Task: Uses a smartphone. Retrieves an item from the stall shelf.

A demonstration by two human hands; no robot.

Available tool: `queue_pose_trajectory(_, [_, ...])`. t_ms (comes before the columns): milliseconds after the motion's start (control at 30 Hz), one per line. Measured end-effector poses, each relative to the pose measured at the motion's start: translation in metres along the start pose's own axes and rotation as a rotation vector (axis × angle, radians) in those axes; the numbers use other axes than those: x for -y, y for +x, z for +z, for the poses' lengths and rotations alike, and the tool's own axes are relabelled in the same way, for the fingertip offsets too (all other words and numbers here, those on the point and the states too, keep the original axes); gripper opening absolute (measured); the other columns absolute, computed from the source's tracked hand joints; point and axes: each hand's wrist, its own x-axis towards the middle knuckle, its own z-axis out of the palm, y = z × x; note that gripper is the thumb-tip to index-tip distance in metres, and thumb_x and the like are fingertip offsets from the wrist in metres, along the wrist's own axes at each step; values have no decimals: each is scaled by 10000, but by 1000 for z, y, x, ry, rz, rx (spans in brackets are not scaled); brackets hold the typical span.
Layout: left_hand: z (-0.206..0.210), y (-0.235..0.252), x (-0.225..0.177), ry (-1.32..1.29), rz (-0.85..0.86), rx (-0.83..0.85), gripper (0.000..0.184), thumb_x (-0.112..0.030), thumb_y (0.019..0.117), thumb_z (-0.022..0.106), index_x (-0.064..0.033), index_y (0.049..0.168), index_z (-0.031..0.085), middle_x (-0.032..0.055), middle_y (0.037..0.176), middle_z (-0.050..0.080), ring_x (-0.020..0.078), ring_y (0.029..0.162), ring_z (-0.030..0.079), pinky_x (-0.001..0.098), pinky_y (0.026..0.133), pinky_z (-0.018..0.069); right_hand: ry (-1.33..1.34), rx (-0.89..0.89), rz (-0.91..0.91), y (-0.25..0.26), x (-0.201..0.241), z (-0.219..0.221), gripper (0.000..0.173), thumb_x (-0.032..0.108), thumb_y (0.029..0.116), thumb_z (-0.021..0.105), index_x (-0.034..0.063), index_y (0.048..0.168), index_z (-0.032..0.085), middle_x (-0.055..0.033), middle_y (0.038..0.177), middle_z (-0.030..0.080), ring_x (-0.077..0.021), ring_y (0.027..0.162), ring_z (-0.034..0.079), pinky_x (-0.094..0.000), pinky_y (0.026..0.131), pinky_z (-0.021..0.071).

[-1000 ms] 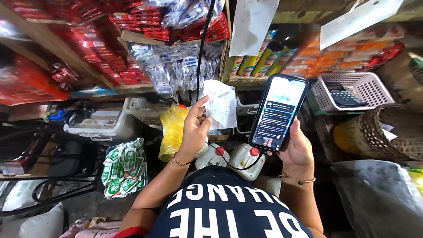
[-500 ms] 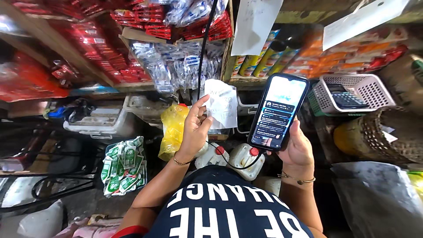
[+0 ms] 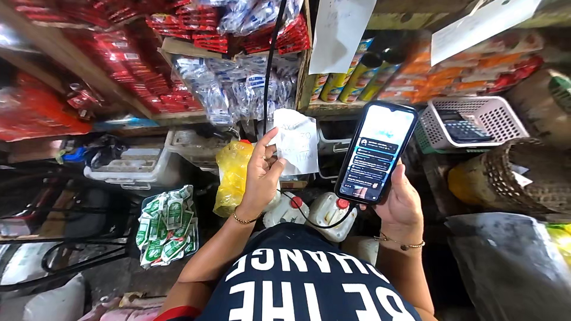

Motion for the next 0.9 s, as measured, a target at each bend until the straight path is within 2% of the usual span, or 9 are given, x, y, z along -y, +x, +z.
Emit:
queue_pose_trajectory(100, [0, 0, 1, 4, -4, -3, 650, 64, 967, 513, -150, 1564, 372, 64, 1239, 641, 103, 967, 660, 260, 831, 565, 1, -10, -9, -2, 0, 1, 470, 487, 1067, 433, 255, 1474, 399, -75, 1221, 689, -208, 902, 741, -327, 619, 640])
queue_pose_trajectory(300, [0, 0, 2, -32, -3, 15, 640, 76, 972, 497, -137, 1561, 367, 66, 1258, 635, 111, 1009, 665, 273, 864, 570, -7, -16, -11, -3, 1, 2, 460, 494, 1067, 425, 262, 1465, 418, -72, 1221, 696, -208, 902, 745, -328, 606, 640])
queue_pose_trajectory(467, [0, 2, 3, -32, -11, 5, 641, 63, 963, 503, -146, 1556, 377, 55, 1236, 642, 98, 976, 661, 261, 831, 567, -29, -2, -11, -1, 2, 1, 468, 512, 1062, 420, 262, 1457, 434, -61, 1201, 702, -193, 877, 743, -317, 599, 635])
queue_pose_trajectory(733, [-1, 2, 2, -52, -21, 10, 641, 76, 968, 487, -143, 1558, 366, 61, 1259, 638, 111, 1007, 669, 276, 854, 574, -6, 9, -7, 1, 0, 2, 483, 508, 1058, 437, 261, 1472, 412, -68, 1223, 697, -204, 888, 746, -320, 592, 635])
queue_pose_trajectory(900, [-2, 3, 3, -37, -16, 2, 641, 70, 962, 503, -145, 1554, 384, 62, 1242, 640, 106, 978, 664, 266, 836, 569, -14, 6, -7, 2, 0, 2, 491, 510, 1056, 441, 265, 1479, 397, -65, 1223, 695, -200, 879, 745, -320, 589, 635])
